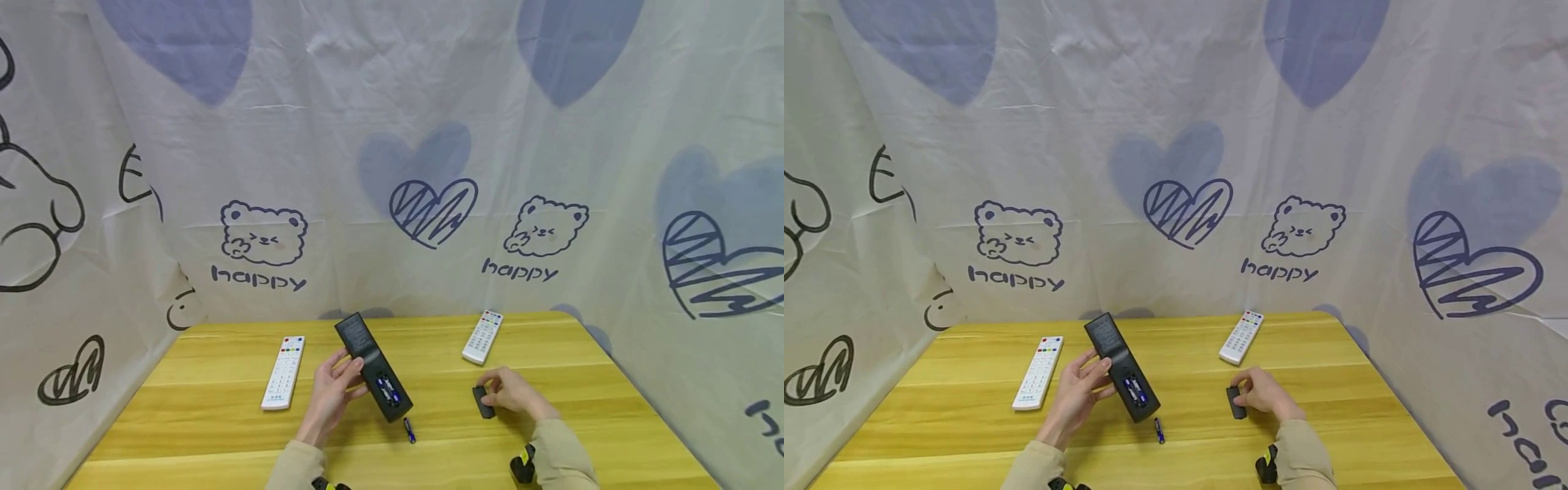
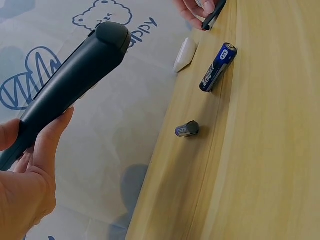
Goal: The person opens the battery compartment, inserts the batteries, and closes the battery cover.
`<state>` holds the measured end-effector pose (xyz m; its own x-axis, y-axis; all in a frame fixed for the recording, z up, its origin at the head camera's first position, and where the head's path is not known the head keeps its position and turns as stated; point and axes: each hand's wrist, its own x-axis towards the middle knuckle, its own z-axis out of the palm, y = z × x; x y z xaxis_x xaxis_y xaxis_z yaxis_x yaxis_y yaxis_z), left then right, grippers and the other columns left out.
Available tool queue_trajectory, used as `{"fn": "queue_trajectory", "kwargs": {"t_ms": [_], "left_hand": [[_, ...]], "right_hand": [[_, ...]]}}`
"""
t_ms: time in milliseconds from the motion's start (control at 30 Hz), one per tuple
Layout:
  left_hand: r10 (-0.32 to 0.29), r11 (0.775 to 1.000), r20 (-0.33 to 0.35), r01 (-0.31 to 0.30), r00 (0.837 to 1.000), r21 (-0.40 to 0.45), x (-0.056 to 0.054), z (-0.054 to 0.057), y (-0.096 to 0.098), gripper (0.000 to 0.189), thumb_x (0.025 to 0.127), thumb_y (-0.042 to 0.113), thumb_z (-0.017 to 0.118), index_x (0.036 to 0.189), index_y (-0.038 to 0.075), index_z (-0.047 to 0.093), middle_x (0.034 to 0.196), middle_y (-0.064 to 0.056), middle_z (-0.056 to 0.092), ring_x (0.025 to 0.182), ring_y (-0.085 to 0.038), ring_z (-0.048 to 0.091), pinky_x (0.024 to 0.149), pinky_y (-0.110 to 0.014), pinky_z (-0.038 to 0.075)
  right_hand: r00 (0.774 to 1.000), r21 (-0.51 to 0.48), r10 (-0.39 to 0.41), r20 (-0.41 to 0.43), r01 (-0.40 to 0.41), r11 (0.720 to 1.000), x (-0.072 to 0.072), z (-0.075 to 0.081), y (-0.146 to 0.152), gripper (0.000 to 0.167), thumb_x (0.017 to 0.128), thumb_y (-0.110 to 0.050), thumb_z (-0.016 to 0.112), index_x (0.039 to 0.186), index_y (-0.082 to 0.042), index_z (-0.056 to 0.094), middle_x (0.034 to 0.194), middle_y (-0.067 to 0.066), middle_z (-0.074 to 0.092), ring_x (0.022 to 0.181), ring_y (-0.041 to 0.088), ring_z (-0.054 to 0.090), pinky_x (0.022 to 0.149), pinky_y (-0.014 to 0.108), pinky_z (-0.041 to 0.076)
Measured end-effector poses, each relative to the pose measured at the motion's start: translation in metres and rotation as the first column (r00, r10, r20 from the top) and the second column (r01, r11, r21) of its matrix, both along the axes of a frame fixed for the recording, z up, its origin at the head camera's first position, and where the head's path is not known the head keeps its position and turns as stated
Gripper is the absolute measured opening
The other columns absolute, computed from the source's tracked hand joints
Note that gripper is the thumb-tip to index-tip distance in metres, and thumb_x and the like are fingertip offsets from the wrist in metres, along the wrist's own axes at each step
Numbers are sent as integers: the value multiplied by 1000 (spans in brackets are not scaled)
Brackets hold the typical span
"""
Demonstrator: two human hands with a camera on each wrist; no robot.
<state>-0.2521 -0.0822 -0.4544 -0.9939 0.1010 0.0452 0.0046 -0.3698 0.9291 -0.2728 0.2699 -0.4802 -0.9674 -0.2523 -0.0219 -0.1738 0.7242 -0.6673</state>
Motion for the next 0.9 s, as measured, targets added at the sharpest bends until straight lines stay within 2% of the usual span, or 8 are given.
{"fn": "queue_trajectory", "kwargs": {"t_ms": [133,267,433,567,733,900], "left_hand": [[-5,1000,10,4,1000,6,1,-1,-1,51,101,5,56,146,-7,36,113,-10,75,83,-12,74,73,-27,64],[-5,1000,13,5,1000,12,0,-1,-1,52,102,6,56,148,-7,36,114,-10,75,83,-12,74,74,-28,64],[-2,1000,16,2,1000,19,-2,-1,-1,52,101,5,56,148,-6,36,116,-12,74,83,-13,75,75,-28,64],[-3,1000,15,3,1000,20,-3,-1,-1,51,101,5,56,147,-6,37,111,-8,76,82,-12,74,73,-27,64],[-8,1000,18,8,1000,24,-4,-2,-1,50,102,5,56,146,-7,37,105,-3,77,80,-11,74,72,-27,64],[-9,1000,21,8,1000,14,-5,-2,1,50,101,5,56,146,-7,37,107,-4,76,81,-11,74,72,-27,64]], "right_hand": [[999,-52,42,-15,-43,998,0,-5,1,20,83,0,77,102,3,71,71,6,61,60,13,51,51,22,42],[996,-160,79,-42,-84,984,-1,-8,3,20,88,-2,73,105,6,69,74,10,65,61,7,52,52,19,43],[997,-333,62,-41,-72,940,-2,-7,-2,26,93,-5,69,115,9,65,87,19,71,69,4,59,60,19,51],[998,-427,40,-47,-56,902,0,-2,-12,29,95,-6,67,118,12,62,94,24,71,72,6,63,63,21,55],[995,-498,17,-94,-61,865,2,3,-29,29,94,-4,67,118,12,61,94,25,71,71,5,62,63,22,54],[986,-526,28,-163,-111,843,-1,6,-48,28,94,-5,68,118,9,63,92,27,69,66,6,58,58,24,51]]}}
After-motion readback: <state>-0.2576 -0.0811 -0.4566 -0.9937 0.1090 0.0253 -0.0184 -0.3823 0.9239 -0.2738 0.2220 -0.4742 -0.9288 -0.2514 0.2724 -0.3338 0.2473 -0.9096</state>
